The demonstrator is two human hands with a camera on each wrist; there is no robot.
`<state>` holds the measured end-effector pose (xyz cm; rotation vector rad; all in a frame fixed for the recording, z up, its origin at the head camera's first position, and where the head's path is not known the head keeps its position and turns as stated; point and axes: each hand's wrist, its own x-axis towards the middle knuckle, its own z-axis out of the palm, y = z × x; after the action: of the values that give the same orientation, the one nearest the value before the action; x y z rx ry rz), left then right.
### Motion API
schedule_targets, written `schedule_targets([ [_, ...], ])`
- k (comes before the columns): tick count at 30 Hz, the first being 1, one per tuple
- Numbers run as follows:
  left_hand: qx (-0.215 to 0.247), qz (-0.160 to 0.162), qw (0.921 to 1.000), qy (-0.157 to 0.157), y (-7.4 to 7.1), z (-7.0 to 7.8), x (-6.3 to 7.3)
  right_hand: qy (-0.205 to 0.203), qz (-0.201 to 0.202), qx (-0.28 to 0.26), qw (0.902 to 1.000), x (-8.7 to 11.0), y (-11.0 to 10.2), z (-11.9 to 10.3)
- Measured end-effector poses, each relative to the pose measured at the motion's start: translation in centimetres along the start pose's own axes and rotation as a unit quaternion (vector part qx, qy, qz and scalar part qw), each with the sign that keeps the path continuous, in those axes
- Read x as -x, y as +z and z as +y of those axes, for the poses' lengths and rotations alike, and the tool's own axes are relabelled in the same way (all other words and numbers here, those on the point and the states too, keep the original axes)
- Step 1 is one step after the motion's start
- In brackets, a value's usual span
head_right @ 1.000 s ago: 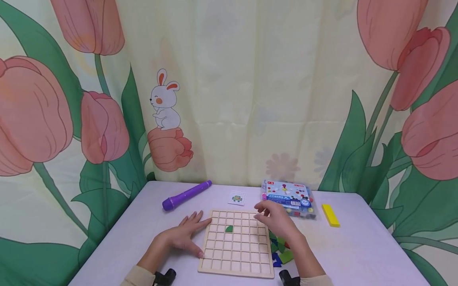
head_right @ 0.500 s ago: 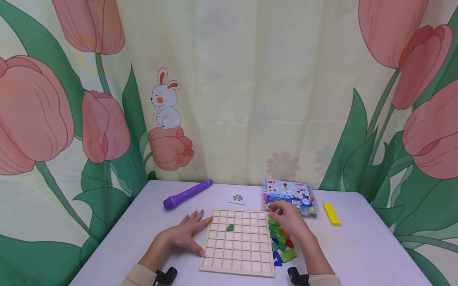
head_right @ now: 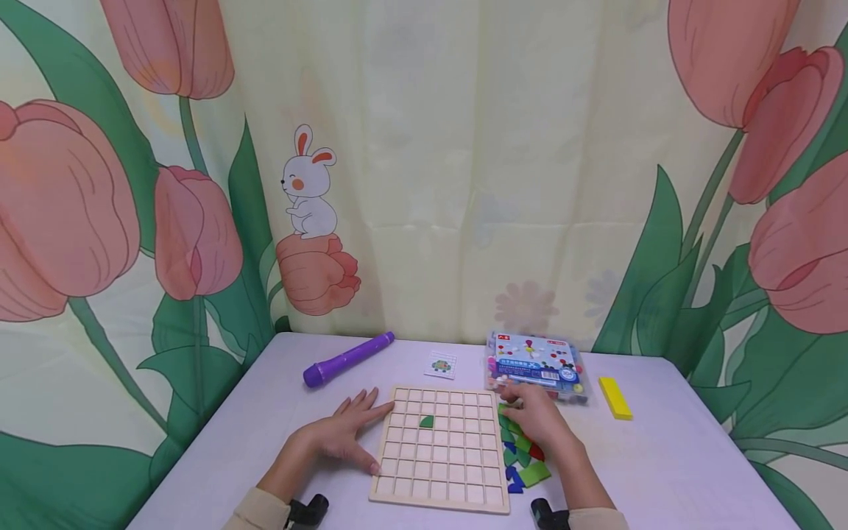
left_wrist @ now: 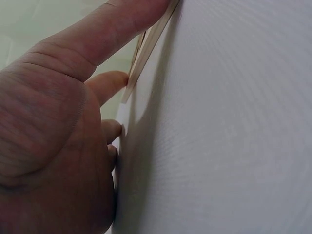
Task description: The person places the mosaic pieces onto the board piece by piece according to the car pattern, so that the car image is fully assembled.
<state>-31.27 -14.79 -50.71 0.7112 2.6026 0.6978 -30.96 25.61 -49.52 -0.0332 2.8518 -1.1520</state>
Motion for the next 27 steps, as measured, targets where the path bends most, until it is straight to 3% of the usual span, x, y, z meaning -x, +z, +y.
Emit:
schedule_targets([
  [11,-0.002,0.0,1.0,0.002,-0.06,0.06,0.09,-0.029,-0.001,0.027,0.9992,-0.24,0.33,0.38],
  [27,-0.005,0.004,1.0,0.008,-0.07,-0.01,0.12,-0.028,0.005,0.026,0.9992,-0.5,0.64,0.16],
])
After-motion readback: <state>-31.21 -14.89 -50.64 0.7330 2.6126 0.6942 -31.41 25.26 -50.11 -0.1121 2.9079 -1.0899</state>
